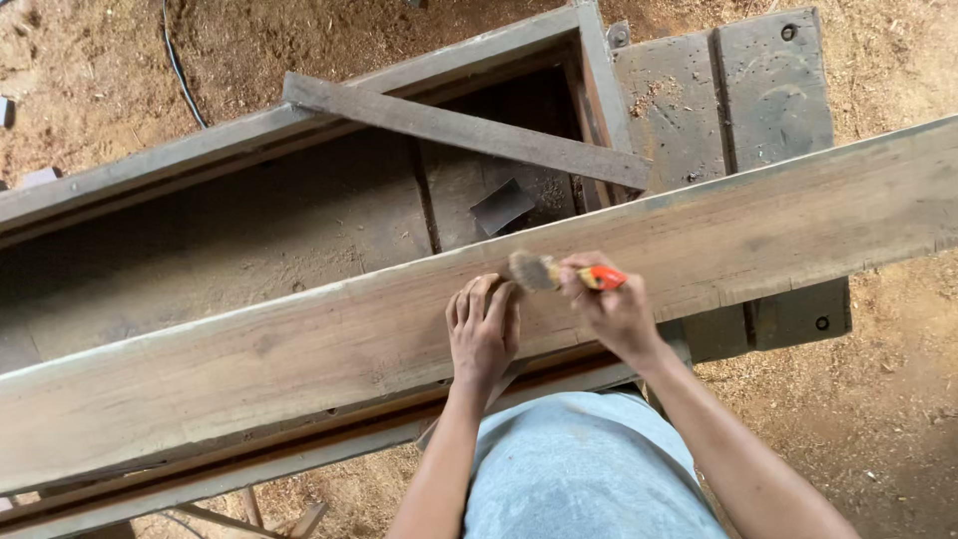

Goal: The person sands a long wooden plank with a small piece of sandpaper and then applies a liquid with a brush to the surface.

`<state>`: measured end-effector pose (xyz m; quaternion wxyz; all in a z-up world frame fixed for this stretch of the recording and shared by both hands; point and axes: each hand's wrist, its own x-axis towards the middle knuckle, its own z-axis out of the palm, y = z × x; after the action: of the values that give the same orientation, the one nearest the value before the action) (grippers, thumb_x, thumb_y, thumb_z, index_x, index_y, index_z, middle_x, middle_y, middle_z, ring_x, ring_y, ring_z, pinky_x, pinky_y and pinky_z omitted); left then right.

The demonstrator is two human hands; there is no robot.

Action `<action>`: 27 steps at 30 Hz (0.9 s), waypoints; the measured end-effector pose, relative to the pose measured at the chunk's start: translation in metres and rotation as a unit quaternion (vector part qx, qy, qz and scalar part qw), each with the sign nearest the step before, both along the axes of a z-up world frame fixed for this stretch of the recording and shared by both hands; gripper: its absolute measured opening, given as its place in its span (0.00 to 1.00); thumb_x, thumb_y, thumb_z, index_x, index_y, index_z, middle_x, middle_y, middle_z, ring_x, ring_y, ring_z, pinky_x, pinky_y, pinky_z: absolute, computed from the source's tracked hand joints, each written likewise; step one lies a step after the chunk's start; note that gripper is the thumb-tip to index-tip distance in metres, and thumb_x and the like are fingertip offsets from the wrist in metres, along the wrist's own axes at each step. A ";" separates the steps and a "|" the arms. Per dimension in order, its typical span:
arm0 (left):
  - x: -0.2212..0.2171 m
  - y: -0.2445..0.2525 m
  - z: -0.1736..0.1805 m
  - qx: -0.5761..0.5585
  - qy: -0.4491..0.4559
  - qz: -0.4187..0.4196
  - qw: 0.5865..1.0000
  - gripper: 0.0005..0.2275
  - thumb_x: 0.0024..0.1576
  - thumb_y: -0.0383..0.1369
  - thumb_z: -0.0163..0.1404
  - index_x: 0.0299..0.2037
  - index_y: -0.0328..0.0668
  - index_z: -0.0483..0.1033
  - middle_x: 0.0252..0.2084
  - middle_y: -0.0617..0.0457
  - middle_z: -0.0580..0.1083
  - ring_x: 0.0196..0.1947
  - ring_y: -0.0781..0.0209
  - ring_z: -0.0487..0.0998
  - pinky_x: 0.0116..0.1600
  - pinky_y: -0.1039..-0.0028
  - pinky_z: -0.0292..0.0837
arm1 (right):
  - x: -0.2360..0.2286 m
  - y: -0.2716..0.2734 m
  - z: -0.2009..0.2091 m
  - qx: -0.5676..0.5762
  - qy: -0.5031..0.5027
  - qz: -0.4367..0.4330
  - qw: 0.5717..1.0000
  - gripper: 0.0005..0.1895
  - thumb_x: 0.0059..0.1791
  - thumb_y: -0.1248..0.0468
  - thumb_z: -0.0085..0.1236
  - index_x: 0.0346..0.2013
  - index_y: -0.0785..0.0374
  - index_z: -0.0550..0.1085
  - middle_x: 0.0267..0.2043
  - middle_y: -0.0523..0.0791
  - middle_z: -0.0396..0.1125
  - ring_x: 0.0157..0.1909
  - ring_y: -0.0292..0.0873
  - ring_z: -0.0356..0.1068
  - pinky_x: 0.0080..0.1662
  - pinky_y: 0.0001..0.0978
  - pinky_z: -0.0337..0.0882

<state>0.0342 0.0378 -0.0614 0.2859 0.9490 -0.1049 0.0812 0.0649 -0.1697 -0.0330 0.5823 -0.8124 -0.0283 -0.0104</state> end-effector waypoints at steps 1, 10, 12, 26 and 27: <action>-0.003 0.001 0.000 0.002 -0.002 0.003 1.000 0.12 0.60 0.34 0.50 0.53 0.45 0.76 0.59 0.49 0.70 0.63 0.51 0.67 0.68 0.58 0.58 | 0.003 -0.005 0.002 -0.016 -0.024 0.003 1.000 0.11 0.57 0.59 0.52 0.42 0.63 0.75 0.33 0.45 0.73 0.28 0.33 0.72 0.26 0.19 0.75; -0.008 0.010 -0.002 0.002 0.016 0.014 1.000 0.12 0.59 0.35 0.51 0.52 0.49 0.75 0.61 0.52 0.67 0.65 0.51 0.65 0.69 0.57 0.56 | -0.006 -0.016 0.003 -0.050 -0.023 0.030 0.998 0.15 0.57 0.56 0.48 0.42 0.66 0.73 0.30 0.46 0.72 0.27 0.34 0.70 0.26 0.21 0.73; -0.007 0.010 -0.002 -0.003 0.014 0.017 1.000 0.12 0.59 0.35 0.51 0.52 0.49 0.75 0.61 0.52 0.67 0.65 0.51 0.64 0.69 0.57 0.56 | -0.001 -0.012 -0.001 -0.093 -0.015 -0.049 0.994 0.14 0.58 0.56 0.48 0.40 0.65 0.73 0.28 0.46 0.72 0.25 0.33 0.71 0.23 0.21 0.72; -0.008 0.009 0.000 -0.011 0.007 0.019 1.000 0.12 0.57 0.34 0.51 0.51 0.47 0.75 0.60 0.51 0.68 0.65 0.51 0.64 0.69 0.58 0.55 | 0.015 -0.026 -0.011 -0.055 -0.033 -0.026 0.998 0.12 0.59 0.59 0.49 0.41 0.65 0.73 0.30 0.46 0.72 0.27 0.34 0.72 0.25 0.21 0.75; -0.007 0.009 -0.001 -0.005 0.001 0.021 1.000 0.12 0.57 0.34 0.51 0.51 0.47 0.74 0.60 0.51 0.67 0.65 0.51 0.64 0.69 0.58 0.55 | 0.016 -0.026 -0.011 -0.073 -0.041 -0.011 0.996 0.12 0.58 0.59 0.49 0.41 0.65 0.73 0.29 0.46 0.72 0.26 0.34 0.72 0.25 0.21 0.75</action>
<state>0.0271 0.0471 -0.0624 0.2891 0.9496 -0.0846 0.0863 0.0804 -0.1958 -0.0441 0.5199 -0.8517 -0.0444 -0.0482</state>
